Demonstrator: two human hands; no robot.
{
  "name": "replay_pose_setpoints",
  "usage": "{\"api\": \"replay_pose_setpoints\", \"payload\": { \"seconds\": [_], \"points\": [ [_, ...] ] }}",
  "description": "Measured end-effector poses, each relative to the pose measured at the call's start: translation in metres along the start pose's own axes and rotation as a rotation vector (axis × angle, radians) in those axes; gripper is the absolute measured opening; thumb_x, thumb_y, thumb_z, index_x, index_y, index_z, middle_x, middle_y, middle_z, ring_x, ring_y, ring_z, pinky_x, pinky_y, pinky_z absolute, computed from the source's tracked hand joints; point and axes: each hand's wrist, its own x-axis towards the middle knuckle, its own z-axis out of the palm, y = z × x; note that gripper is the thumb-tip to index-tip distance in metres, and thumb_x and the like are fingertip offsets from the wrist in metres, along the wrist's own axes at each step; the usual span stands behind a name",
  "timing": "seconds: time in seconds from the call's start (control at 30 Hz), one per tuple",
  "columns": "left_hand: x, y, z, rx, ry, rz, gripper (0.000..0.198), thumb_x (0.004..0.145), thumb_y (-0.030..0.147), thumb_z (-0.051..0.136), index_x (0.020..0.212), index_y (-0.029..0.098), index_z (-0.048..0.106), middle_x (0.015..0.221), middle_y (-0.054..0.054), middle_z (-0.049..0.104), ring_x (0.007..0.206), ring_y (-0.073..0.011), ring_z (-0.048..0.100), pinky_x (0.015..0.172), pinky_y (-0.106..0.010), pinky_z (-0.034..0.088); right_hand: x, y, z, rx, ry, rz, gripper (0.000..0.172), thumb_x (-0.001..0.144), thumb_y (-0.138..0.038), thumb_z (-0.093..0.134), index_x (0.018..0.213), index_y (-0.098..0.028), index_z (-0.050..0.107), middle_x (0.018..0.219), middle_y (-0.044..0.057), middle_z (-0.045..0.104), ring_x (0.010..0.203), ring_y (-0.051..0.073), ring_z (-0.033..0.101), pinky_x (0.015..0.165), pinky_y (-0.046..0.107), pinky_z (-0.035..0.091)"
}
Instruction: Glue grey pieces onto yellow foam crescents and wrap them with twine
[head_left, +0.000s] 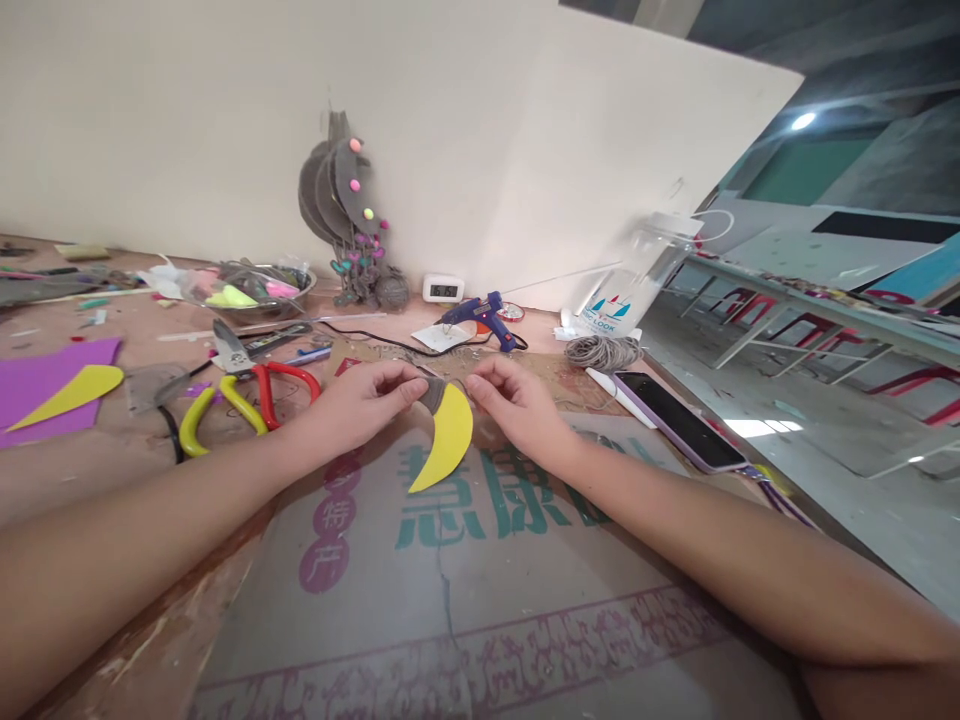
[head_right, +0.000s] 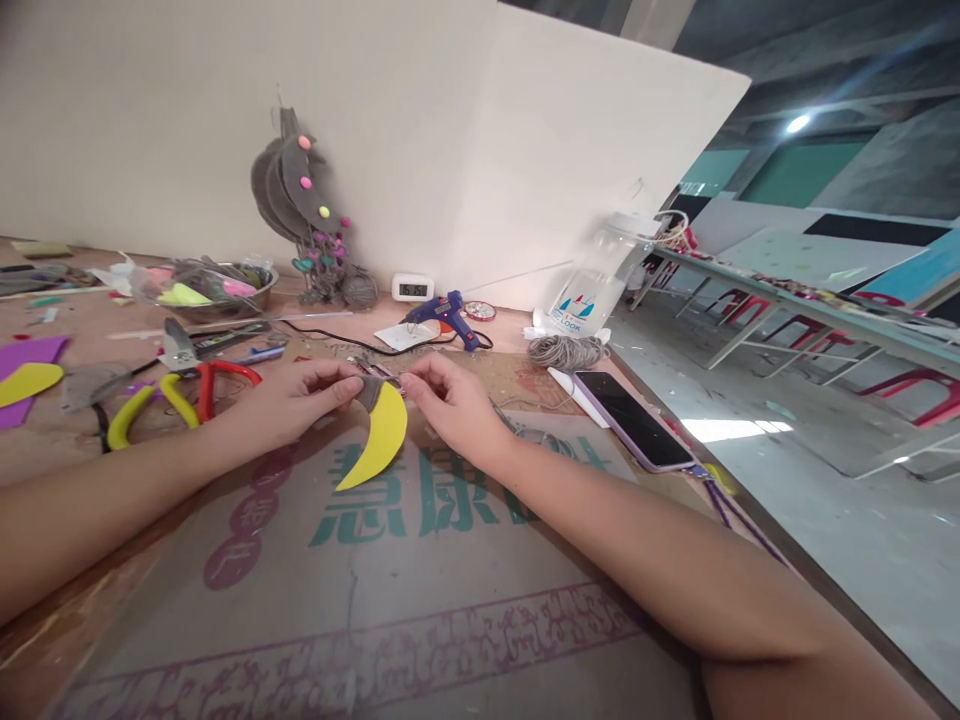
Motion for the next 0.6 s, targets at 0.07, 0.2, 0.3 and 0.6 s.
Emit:
{"api": "replay_pose_setpoints", "payload": {
  "seconds": [0.07, 0.2, 0.3, 0.6],
  "points": [
    [0.000, 0.001, 0.000, 0.002, -0.023, 0.003, 0.031, 0.082, 0.042, 0.044, 0.076, 0.018, 0.061, 0.065, 0.003, 0.057, 0.061, -0.0117, 0.049, 0.057, -0.022, 0.037, 0.001, -0.001, -0.001, 0.026, 0.041, -0.024, 0.019, 0.083, -0.037, 0.052, 0.088, -0.019, 0.050, 0.077, -0.001, 0.054, 0.054, 0.007, 0.042, 0.050, 0.020, 0.036],
    [0.001, 0.000, 0.001, -0.034, -0.052, 0.037, 0.032, 0.082, 0.042, 0.043, 0.081, 0.018, 0.064, 0.070, 0.001, 0.060, 0.065, -0.0131, 0.052, 0.061, -0.022, 0.039, 0.000, -0.004, 0.002, 0.176, -0.142, 0.043, 0.027, 0.083, -0.033, 0.050, 0.109, -0.023, 0.047, 0.107, 0.004, 0.056, 0.051, 0.005, 0.044, 0.047, 0.020, 0.039],
    [0.001, -0.002, 0.000, -0.051, -0.065, 0.048, 0.032, 0.083, 0.041, 0.043, 0.084, 0.018, 0.065, 0.073, 0.001, 0.061, 0.065, -0.0131, 0.052, 0.061, -0.022, 0.040, -0.002, 0.000, 0.006, 0.203, -0.203, 0.119, 0.022, 0.083, -0.032, 0.049, 0.102, -0.021, 0.053, 0.085, 0.001, 0.058, 0.052, 0.007, 0.045, 0.047, 0.020, 0.040],
    [0.002, -0.006, 0.002, -0.093, -0.123, 0.079, 0.030, 0.081, 0.041, 0.047, 0.077, 0.018, 0.064, 0.067, 0.002, 0.060, 0.061, -0.0121, 0.051, 0.057, -0.022, 0.038, -0.004, -0.030, -0.014, -0.038, 0.065, -0.080, 0.021, 0.083, -0.031, 0.050, 0.096, -0.020, 0.063, 0.076, 0.001, 0.058, 0.057, 0.009, 0.050, 0.053, 0.025, 0.043]
  ]
}}
